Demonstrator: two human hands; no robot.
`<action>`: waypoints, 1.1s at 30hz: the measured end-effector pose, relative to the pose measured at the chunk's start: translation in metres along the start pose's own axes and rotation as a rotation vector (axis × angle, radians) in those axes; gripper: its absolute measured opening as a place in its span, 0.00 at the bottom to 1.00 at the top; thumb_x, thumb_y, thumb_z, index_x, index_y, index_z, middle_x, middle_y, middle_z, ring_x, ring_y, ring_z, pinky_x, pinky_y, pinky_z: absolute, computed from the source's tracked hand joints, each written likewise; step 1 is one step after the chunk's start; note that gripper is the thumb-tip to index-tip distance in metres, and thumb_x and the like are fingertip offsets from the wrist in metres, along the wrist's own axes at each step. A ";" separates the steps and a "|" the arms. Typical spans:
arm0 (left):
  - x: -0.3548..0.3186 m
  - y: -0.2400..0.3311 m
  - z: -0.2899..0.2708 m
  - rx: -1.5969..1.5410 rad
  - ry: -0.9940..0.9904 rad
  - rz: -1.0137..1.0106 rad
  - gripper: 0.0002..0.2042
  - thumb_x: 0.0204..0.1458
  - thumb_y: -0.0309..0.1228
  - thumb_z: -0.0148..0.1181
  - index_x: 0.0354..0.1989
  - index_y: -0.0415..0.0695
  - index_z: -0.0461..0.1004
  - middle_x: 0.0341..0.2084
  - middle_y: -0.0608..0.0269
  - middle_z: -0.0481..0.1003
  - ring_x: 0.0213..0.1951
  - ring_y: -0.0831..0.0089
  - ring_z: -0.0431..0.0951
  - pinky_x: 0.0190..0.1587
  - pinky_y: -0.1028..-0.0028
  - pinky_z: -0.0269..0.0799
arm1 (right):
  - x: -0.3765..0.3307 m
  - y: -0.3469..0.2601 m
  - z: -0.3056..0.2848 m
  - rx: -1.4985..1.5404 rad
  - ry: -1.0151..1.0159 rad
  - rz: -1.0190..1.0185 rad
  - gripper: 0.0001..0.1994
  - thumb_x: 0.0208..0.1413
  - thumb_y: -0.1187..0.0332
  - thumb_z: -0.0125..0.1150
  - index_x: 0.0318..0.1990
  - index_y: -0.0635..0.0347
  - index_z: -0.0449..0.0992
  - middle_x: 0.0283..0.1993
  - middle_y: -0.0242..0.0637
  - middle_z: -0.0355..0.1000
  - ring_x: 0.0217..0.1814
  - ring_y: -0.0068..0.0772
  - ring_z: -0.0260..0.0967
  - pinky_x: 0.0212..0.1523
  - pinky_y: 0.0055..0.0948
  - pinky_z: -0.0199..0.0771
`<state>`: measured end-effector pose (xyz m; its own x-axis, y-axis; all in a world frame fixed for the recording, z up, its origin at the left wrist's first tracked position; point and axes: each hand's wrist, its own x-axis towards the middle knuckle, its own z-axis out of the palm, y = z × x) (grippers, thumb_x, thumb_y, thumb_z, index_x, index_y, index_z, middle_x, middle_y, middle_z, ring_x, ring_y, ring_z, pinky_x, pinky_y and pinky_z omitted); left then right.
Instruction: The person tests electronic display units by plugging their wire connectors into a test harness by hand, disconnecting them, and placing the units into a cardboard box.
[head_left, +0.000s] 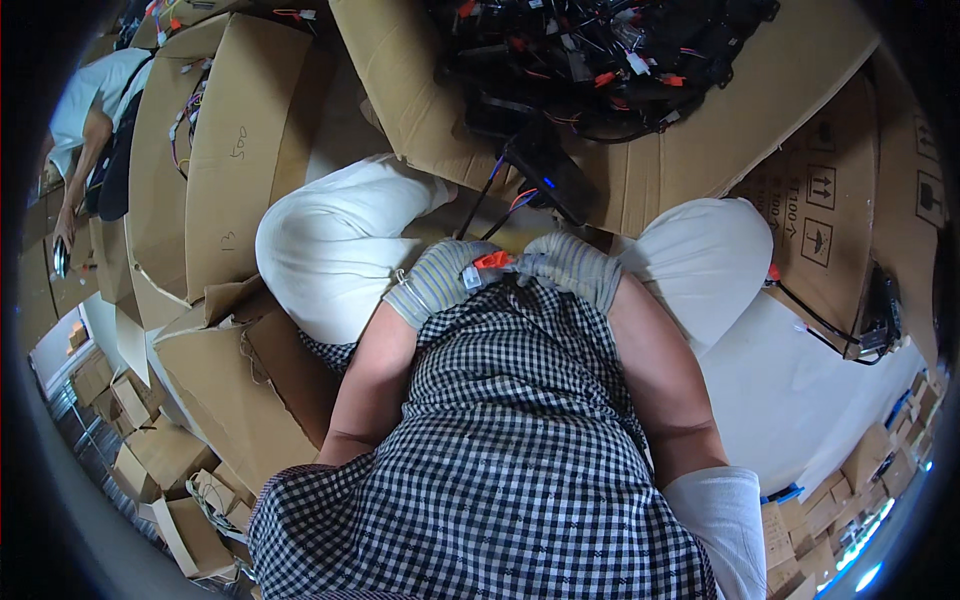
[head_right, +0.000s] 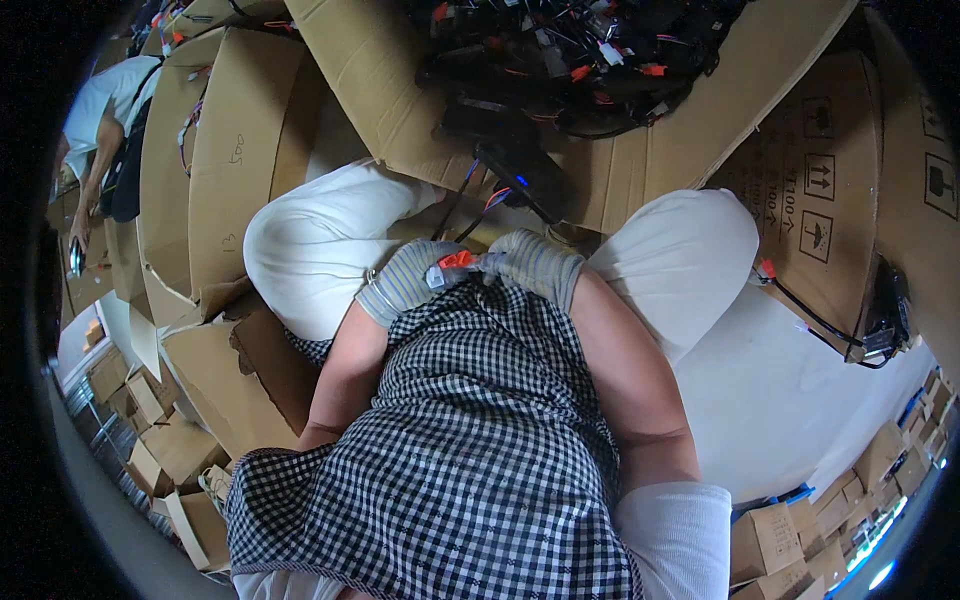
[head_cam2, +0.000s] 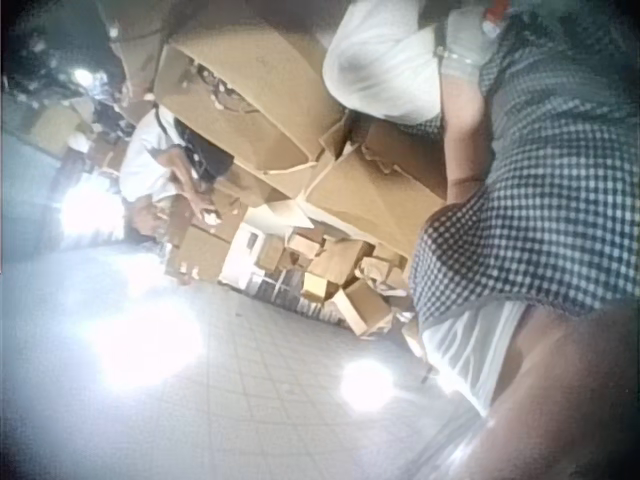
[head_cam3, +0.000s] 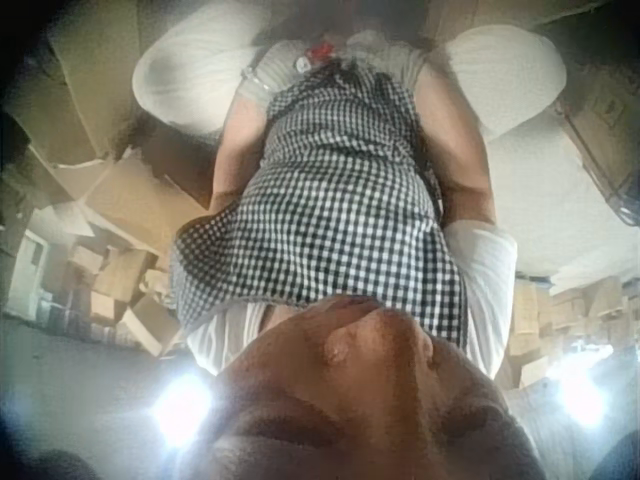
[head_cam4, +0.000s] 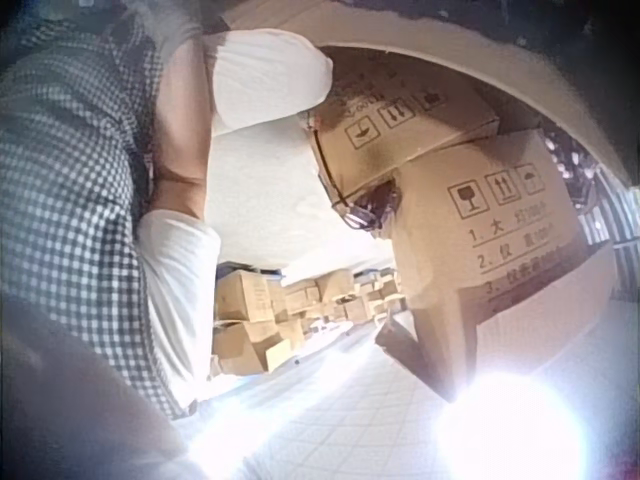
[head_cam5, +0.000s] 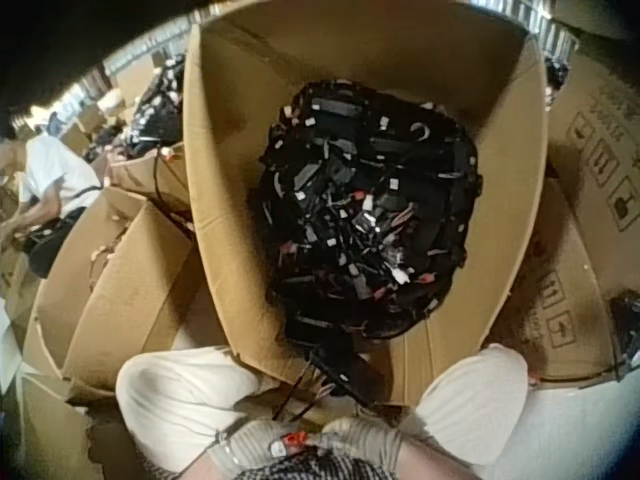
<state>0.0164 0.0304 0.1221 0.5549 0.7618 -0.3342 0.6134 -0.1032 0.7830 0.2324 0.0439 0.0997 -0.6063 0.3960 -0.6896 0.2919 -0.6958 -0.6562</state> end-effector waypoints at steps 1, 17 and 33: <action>0.000 -0.008 0.005 0.081 -0.024 -0.032 0.15 0.48 0.38 0.56 0.38 0.40 0.73 0.30 0.47 0.74 0.34 0.50 0.74 0.36 0.62 0.69 | 0.001 -0.003 0.002 -0.097 0.027 -0.016 0.14 0.53 0.59 0.57 0.28 0.62 0.76 0.19 0.30 0.68 0.19 0.21 0.60 0.22 0.23 0.62; -0.001 -0.014 0.008 0.109 -0.008 -0.052 0.15 0.49 0.41 0.54 0.37 0.43 0.73 0.28 0.47 0.73 0.32 0.48 0.73 0.33 0.58 0.67 | 0.015 0.009 0.006 -0.214 0.102 -0.059 0.16 0.53 0.57 0.57 0.26 0.63 0.74 0.17 0.30 0.64 0.19 0.22 0.57 0.22 0.26 0.60; -0.013 0.021 -0.011 -0.467 -0.137 -0.045 0.13 0.46 0.35 0.62 0.35 0.40 0.75 0.28 0.56 0.77 0.31 0.68 0.78 0.36 0.73 0.71 | 0.020 -0.041 -0.068 0.315 1.024 -0.026 0.13 0.50 0.55 0.58 0.29 0.56 0.73 0.19 0.25 0.66 0.14 0.15 0.58 0.14 0.17 0.54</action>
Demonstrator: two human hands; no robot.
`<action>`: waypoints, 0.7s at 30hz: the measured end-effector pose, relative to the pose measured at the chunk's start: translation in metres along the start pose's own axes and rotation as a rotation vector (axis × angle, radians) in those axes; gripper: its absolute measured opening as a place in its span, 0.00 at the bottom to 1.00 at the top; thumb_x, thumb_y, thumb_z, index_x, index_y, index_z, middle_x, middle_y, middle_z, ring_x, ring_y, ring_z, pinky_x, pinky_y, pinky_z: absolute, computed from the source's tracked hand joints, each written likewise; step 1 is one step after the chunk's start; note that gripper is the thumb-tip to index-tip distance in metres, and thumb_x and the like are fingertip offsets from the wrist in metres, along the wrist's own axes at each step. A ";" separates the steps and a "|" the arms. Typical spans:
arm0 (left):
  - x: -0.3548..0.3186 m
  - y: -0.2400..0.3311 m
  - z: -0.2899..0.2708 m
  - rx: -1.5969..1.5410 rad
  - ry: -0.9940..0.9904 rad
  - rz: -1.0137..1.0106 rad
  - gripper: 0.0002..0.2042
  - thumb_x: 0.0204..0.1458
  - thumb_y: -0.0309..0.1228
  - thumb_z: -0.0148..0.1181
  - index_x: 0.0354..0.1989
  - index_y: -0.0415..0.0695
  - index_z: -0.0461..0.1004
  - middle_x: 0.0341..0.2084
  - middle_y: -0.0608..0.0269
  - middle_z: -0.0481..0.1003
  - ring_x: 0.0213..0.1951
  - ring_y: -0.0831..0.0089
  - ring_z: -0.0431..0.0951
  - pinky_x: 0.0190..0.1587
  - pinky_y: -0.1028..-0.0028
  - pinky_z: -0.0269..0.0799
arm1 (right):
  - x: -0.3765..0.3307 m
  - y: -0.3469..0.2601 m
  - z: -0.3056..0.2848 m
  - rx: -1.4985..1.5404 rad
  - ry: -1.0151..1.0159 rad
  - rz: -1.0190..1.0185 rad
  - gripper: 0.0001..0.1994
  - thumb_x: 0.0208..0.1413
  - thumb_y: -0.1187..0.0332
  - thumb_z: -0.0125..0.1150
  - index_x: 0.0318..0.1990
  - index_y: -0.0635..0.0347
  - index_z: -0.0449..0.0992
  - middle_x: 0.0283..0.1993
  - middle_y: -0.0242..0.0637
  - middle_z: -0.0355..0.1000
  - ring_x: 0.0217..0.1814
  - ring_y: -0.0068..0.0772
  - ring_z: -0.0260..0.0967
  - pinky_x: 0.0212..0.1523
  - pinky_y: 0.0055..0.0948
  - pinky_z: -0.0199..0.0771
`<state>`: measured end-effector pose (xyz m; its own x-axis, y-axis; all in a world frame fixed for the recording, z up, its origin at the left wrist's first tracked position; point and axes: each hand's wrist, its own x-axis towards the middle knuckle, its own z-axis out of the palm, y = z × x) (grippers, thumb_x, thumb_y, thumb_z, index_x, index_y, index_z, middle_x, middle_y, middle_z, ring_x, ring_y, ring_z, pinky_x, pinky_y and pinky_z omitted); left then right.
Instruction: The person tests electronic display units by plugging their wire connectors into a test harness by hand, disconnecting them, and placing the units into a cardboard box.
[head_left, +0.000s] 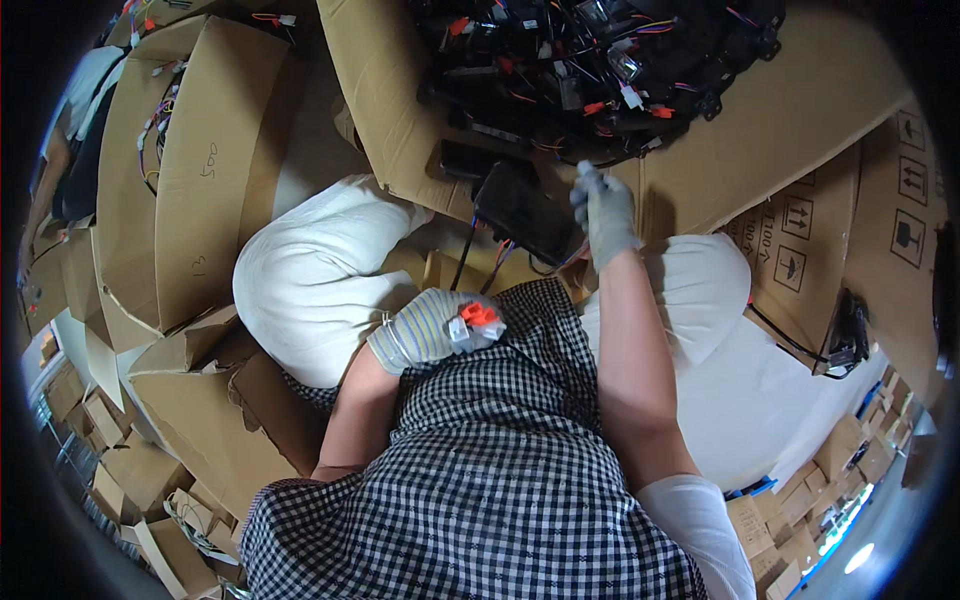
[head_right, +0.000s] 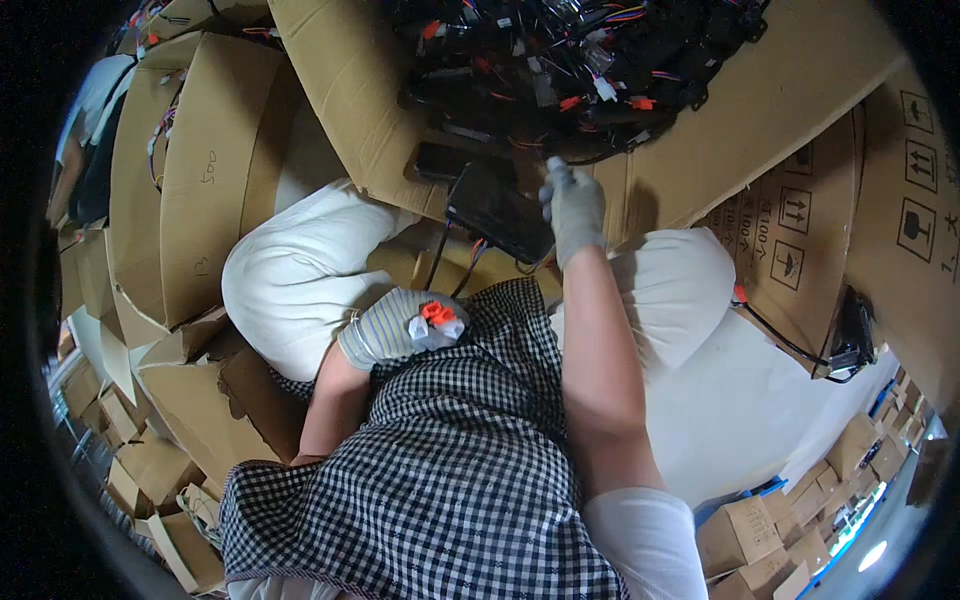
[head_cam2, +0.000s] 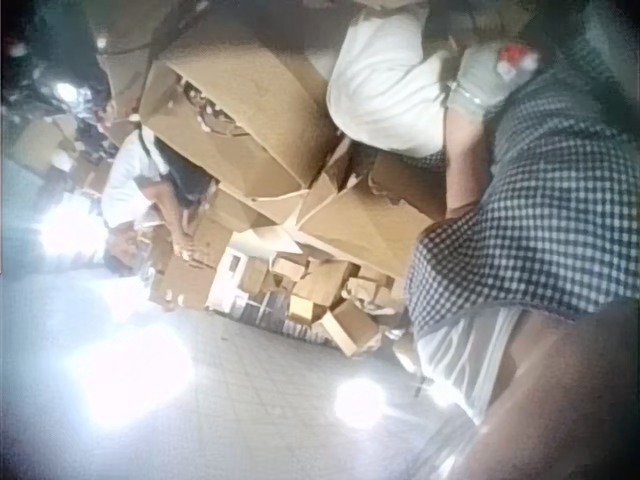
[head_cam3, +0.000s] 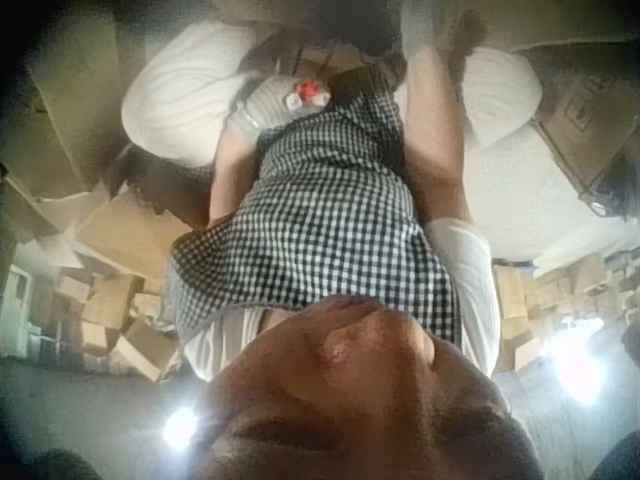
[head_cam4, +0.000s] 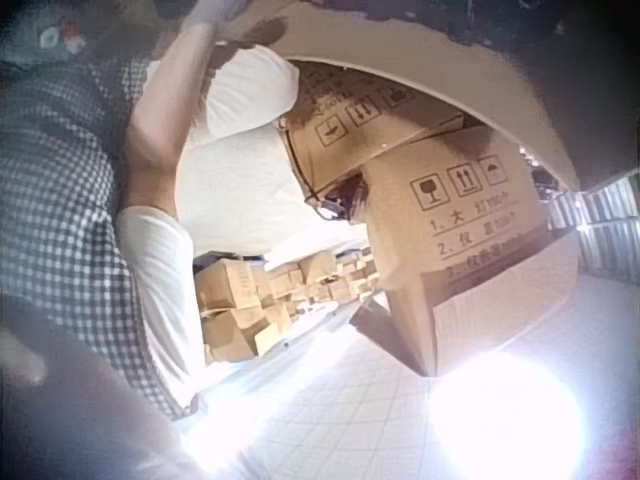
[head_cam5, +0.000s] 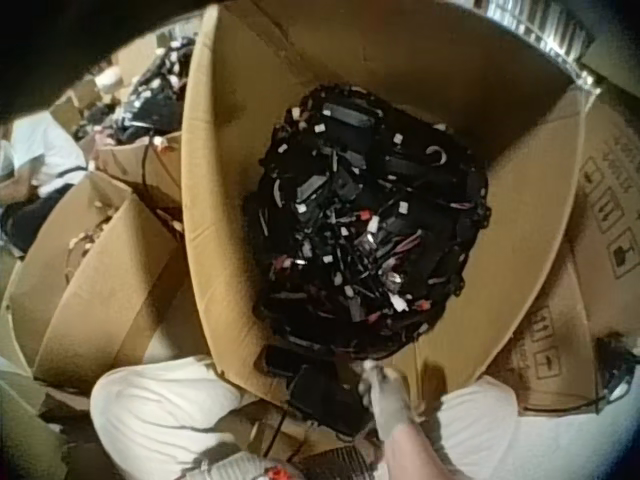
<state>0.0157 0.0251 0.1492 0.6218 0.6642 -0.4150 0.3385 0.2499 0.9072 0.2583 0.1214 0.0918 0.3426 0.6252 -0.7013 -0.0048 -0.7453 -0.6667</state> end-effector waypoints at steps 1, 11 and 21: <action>0.002 0.003 -0.001 0.040 -0.042 0.017 0.12 0.46 0.34 0.61 0.35 0.40 0.75 0.27 0.56 0.77 0.30 0.68 0.78 0.36 0.73 0.71 | 0.021 0.000 0.001 -0.005 0.007 -0.005 0.13 0.50 0.55 0.58 0.29 0.56 0.73 0.19 0.25 0.66 0.14 0.15 0.58 0.14 0.17 0.54; 0.001 -0.005 0.009 -0.254 0.138 -0.004 0.12 0.50 0.38 0.58 0.34 0.41 0.76 0.21 0.60 0.75 0.24 0.71 0.74 0.31 0.74 0.70 | 0.102 0.036 0.033 1.042 -0.104 0.071 0.08 0.56 0.58 0.53 0.32 0.50 0.73 0.23 0.24 0.68 0.16 0.15 0.57 0.15 0.17 0.56; 0.027 -0.019 0.001 -0.356 0.937 0.294 0.15 0.53 0.33 0.53 0.47 0.39 0.70 0.34 0.59 0.76 0.33 0.76 0.75 0.37 0.77 0.70 | -0.090 0.052 0.070 -0.381 -0.243 -0.893 0.08 0.55 0.66 0.50 0.29 0.60 0.71 0.26 0.45 0.65 0.31 0.45 0.64 0.33 0.37 0.65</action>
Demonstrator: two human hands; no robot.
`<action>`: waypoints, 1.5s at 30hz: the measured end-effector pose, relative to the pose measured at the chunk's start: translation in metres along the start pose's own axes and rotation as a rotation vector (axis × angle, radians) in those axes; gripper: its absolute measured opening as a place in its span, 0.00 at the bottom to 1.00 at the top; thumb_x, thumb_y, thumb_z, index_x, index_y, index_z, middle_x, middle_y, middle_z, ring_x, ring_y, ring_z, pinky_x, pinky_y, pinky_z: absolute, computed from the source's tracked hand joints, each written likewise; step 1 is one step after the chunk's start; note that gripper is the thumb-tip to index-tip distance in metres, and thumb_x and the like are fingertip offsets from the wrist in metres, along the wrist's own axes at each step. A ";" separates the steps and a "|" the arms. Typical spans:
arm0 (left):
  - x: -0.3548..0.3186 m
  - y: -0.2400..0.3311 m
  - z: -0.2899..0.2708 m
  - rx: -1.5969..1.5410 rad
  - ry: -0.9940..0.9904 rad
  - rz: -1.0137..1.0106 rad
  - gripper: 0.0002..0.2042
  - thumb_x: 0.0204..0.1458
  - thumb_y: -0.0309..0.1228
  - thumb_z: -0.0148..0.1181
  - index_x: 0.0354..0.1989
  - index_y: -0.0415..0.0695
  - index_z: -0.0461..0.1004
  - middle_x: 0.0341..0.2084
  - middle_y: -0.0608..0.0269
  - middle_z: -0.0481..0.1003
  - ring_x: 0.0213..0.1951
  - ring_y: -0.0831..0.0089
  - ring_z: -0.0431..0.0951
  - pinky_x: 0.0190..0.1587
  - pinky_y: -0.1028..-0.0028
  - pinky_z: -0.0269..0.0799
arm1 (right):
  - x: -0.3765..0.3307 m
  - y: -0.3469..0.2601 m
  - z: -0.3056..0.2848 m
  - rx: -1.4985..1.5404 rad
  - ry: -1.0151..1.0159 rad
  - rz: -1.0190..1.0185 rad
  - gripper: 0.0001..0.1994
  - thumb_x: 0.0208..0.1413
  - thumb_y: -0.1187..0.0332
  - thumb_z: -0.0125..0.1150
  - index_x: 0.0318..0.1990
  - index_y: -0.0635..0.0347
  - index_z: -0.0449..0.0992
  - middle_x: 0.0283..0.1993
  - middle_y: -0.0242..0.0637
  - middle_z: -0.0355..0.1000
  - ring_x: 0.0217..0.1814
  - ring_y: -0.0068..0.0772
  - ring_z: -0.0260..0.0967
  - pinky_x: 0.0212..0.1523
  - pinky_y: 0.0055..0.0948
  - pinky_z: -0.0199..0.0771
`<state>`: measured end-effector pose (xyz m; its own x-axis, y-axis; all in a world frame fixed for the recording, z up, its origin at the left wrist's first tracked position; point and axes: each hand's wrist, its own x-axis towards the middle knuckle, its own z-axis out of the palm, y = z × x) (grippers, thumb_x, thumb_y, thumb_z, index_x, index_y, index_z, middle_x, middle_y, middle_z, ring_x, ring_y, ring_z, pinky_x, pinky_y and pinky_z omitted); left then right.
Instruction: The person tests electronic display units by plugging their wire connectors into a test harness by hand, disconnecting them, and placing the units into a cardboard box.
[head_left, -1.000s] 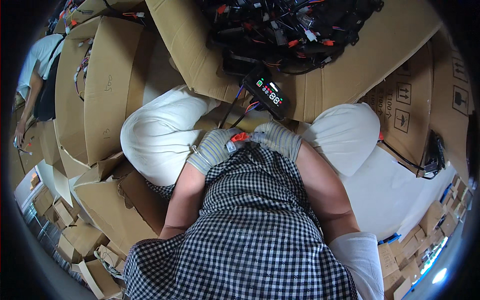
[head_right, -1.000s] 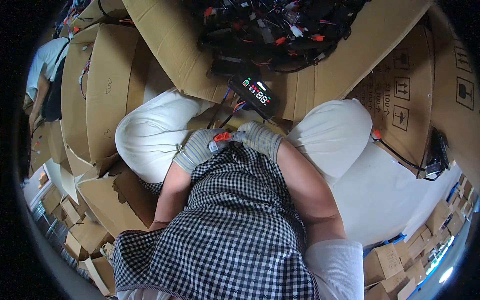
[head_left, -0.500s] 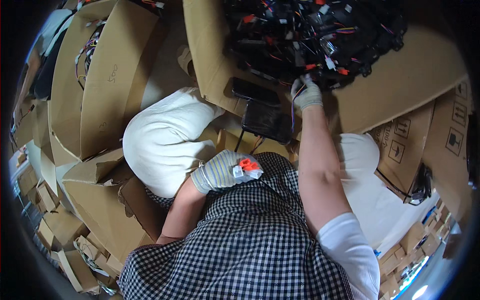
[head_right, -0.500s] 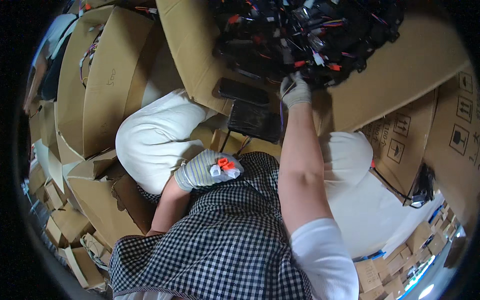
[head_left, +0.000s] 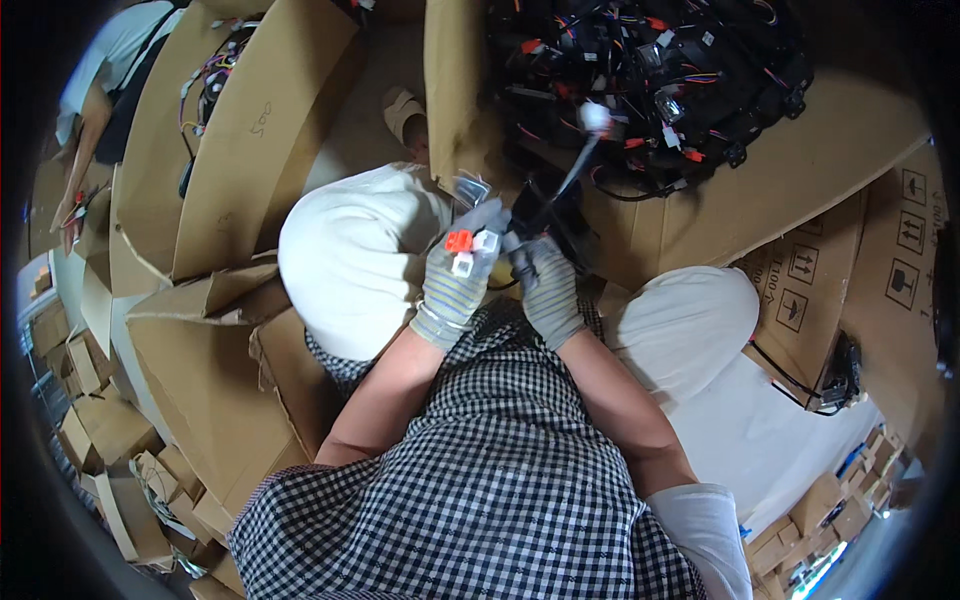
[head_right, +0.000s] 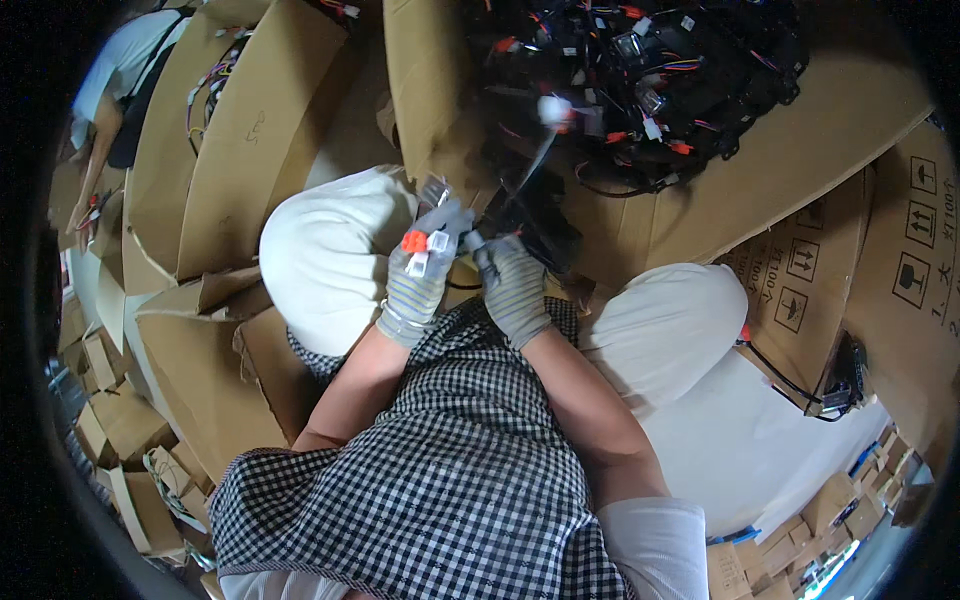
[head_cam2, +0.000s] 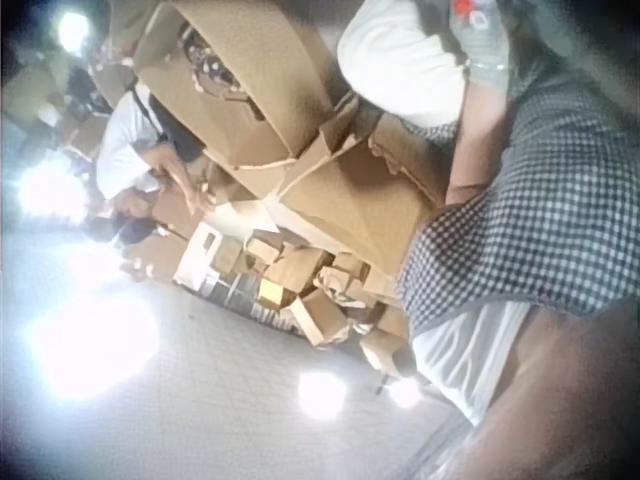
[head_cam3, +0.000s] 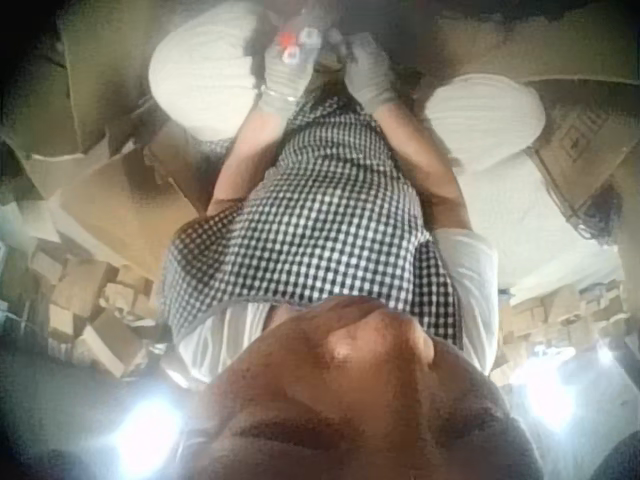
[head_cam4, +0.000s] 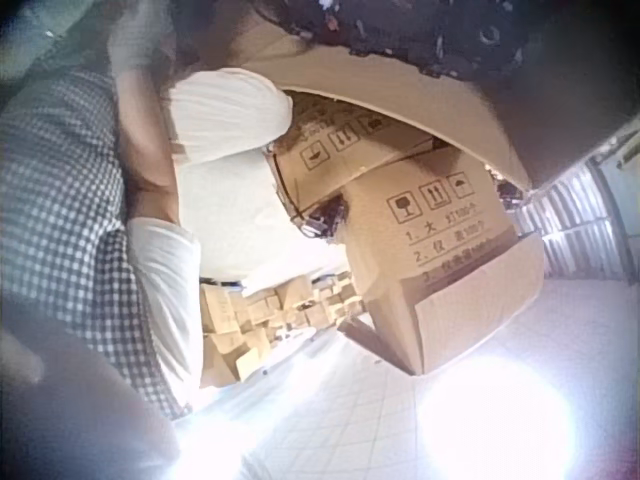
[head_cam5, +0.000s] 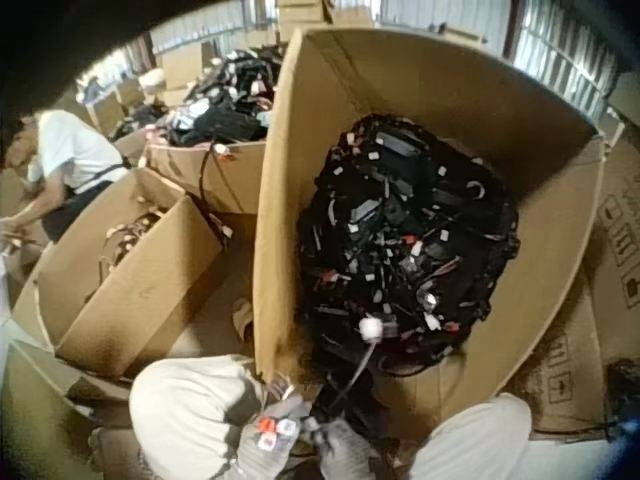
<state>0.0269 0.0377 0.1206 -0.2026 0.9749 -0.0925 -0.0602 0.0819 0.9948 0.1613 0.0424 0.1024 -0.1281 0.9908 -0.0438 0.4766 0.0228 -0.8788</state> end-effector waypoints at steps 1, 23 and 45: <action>0.004 0.001 -0.004 0.148 -0.062 0.058 0.16 0.54 0.31 0.50 0.50 0.39 0.67 0.39 0.57 0.75 0.38 0.75 0.75 0.39 0.78 0.69 | -0.006 0.007 0.007 -0.103 -0.064 -0.131 0.07 0.53 0.68 0.49 0.30 0.60 0.71 0.26 0.45 0.65 0.33 0.47 0.65 0.34 0.38 0.66; -0.003 -0.002 -0.001 0.428 -0.351 0.146 0.18 0.47 0.41 0.58 0.43 0.45 0.72 0.18 0.57 0.71 0.23 0.61 0.72 0.27 0.68 0.66 | 0.007 -0.055 -0.090 0.742 -0.129 0.262 0.15 0.56 0.58 0.53 0.36 0.63 0.74 0.27 0.32 0.71 0.18 0.13 0.61 0.19 0.14 0.60; -0.005 0.010 0.010 1.092 -0.696 0.430 0.23 0.45 0.55 0.53 0.44 0.54 0.75 0.19 0.56 0.73 0.18 0.58 0.70 0.22 0.64 0.62 | 0.018 -0.018 -0.085 0.765 -0.019 0.295 0.17 0.56 0.62 0.54 0.48 0.64 0.71 0.42 0.33 0.71 0.43 0.18 0.66 0.44 0.18 0.65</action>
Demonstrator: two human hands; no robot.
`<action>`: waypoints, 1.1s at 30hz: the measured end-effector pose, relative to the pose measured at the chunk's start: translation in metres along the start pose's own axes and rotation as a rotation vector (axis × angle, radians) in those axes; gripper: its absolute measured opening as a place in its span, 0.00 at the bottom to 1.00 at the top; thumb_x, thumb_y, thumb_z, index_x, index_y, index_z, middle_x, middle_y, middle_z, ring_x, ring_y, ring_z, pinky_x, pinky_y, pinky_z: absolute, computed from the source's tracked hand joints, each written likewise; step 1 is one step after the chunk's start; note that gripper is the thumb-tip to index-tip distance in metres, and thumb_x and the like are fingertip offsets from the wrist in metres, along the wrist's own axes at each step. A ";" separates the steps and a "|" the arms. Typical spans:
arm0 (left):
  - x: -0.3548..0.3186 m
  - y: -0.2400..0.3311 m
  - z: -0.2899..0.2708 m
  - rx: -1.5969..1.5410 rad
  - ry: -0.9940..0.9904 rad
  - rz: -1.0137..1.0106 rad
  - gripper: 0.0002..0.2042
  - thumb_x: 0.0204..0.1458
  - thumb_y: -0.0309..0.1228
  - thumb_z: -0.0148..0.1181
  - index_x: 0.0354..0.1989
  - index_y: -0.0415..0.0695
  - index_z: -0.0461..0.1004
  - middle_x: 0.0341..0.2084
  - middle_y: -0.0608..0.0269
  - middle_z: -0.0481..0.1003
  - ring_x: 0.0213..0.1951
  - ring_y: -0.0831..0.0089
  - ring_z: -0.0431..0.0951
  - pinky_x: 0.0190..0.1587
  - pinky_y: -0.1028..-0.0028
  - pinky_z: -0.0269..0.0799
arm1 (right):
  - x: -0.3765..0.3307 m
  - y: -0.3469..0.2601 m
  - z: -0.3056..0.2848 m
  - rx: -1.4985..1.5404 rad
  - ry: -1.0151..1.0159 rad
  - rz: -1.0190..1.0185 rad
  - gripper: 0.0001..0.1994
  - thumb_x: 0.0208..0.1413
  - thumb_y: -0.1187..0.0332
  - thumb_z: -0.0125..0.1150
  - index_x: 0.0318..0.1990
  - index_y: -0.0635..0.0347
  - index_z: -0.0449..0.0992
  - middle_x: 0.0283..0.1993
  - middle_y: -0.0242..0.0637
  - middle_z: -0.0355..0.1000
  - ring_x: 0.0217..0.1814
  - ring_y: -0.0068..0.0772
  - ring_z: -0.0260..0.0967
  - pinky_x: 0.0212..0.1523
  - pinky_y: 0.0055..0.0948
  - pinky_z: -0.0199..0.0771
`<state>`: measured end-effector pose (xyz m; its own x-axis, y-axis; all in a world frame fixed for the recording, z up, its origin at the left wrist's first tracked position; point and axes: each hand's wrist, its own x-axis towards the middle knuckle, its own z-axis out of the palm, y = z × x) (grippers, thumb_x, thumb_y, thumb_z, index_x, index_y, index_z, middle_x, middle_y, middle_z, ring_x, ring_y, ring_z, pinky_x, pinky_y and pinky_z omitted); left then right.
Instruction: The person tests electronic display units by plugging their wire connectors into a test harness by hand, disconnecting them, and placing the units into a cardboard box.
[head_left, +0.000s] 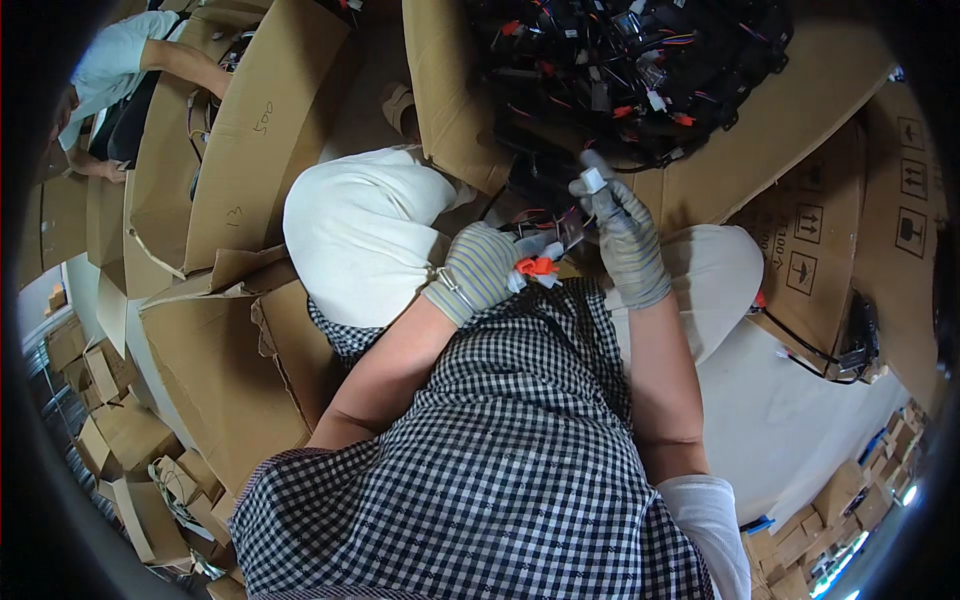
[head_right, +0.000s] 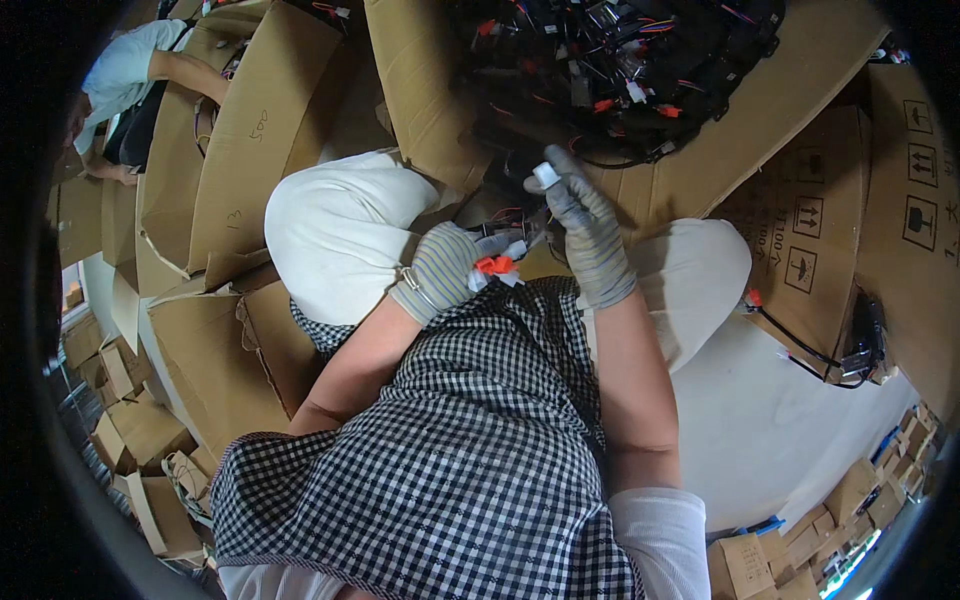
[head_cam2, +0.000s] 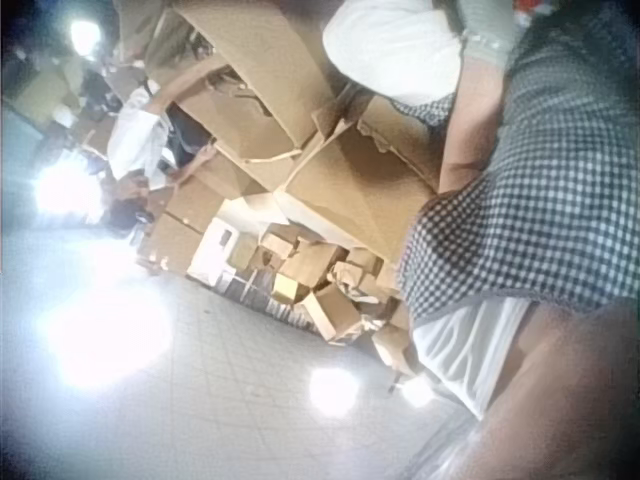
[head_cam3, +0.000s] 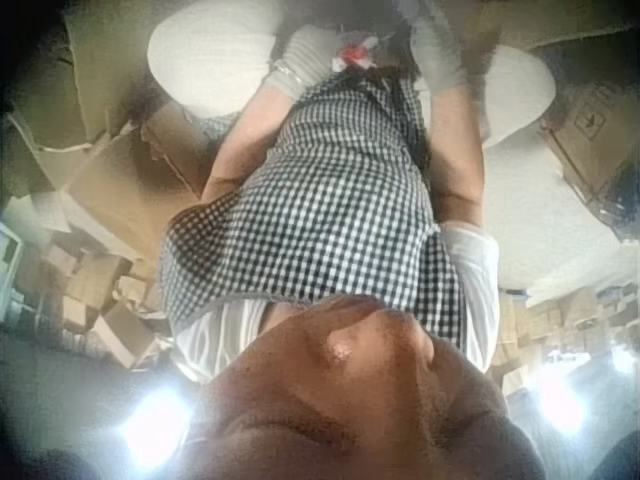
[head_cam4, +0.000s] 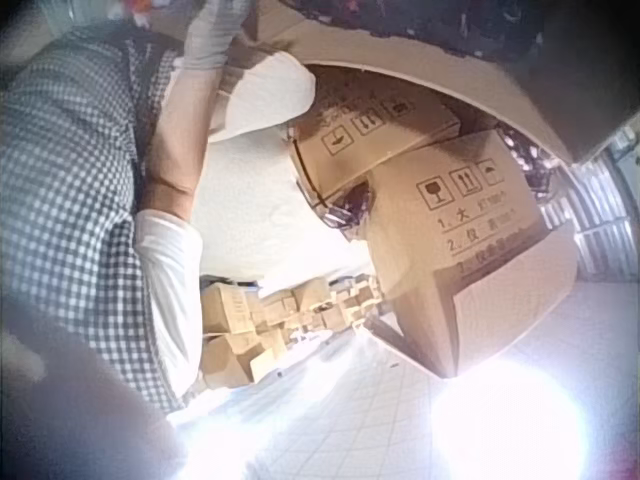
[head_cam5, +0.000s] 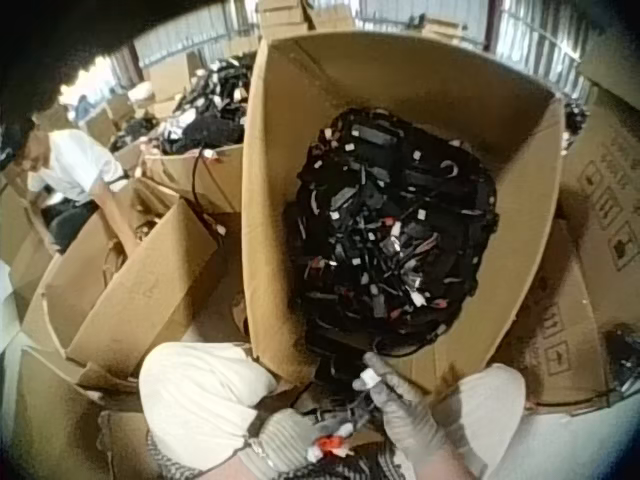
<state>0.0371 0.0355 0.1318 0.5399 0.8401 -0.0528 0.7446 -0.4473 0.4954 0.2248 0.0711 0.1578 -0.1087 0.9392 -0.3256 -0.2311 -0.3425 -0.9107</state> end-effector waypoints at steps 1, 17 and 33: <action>-0.001 -0.002 0.003 0.000 0.000 0.002 0.23 0.45 0.55 0.53 0.44 0.54 0.75 0.19 0.56 0.73 0.18 0.58 0.70 0.22 0.64 0.62 | 0.002 0.003 -0.007 0.126 -0.099 0.051 0.16 0.56 0.61 0.54 0.47 0.62 0.72 0.39 0.32 0.72 0.41 0.16 0.66 0.42 0.17 0.65; -0.005 -0.009 -0.003 0.036 0.214 -0.023 0.22 0.44 0.40 0.55 0.51 0.54 0.69 0.17 0.61 0.69 0.20 0.63 0.68 0.27 0.66 0.62 | -0.037 -0.001 0.002 0.288 -0.134 0.516 0.15 0.53 0.57 0.55 0.32 0.63 0.75 0.13 0.21 0.55 0.12 0.12 0.48 0.15 0.16 0.52; -0.009 -0.007 0.024 -0.918 0.203 -0.212 0.18 0.44 0.42 0.58 0.40 0.44 0.74 0.28 0.51 0.75 0.30 0.52 0.75 0.34 0.65 0.70 | -0.042 0.017 0.010 0.144 -0.027 0.427 0.15 0.52 0.55 0.55 0.32 0.58 0.76 0.12 0.21 0.55 0.10 0.12 0.47 0.14 0.16 0.57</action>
<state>0.0358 0.0235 0.1079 0.2874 0.9514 -0.1107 0.1750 0.0614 0.9826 0.2160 0.0254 0.1590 -0.2481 0.7127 -0.6561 -0.2921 -0.7008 -0.6508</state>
